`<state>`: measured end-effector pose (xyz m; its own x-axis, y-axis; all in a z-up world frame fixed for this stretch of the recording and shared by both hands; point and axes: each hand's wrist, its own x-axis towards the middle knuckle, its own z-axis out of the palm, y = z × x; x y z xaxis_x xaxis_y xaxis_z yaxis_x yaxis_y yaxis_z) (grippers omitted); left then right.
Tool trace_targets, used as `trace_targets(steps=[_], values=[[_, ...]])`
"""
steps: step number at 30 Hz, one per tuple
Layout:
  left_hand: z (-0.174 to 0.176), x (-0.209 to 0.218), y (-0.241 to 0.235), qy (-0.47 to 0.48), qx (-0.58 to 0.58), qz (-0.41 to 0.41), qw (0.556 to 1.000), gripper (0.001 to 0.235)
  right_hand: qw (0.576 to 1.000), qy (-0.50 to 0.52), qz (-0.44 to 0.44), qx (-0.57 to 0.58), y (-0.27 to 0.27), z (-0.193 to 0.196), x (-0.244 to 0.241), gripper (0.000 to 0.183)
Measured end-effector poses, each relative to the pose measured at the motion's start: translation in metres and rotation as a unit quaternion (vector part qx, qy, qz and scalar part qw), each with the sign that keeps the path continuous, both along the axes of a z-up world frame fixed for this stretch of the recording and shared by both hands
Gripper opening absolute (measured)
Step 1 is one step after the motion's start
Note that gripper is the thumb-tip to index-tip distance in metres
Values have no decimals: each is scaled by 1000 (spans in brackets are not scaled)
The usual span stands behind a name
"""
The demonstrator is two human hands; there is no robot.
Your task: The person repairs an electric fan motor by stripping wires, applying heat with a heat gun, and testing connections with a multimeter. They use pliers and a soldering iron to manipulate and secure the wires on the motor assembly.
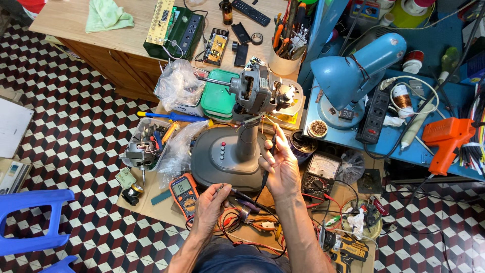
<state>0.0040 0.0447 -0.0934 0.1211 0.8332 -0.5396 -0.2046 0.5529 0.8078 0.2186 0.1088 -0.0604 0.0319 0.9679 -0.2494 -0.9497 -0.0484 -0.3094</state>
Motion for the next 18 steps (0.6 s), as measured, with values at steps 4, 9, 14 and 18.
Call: trace_targets(steps=[4,9,14,18], values=[[-1,0,1,9,7,-10,1000,37,999,31,9,-12,-5,0,-3,38],[1,1,0,32,18,-9,999,37,999,-1,-4,-33,3,11,-10,34],[-5,-2,8,45,27,21,998,33,982,-143,46,-111,-2,10,-13,46],[-21,-22,8,31,7,71,997,33,876,-420,177,-158,-19,-44,-36,49]])
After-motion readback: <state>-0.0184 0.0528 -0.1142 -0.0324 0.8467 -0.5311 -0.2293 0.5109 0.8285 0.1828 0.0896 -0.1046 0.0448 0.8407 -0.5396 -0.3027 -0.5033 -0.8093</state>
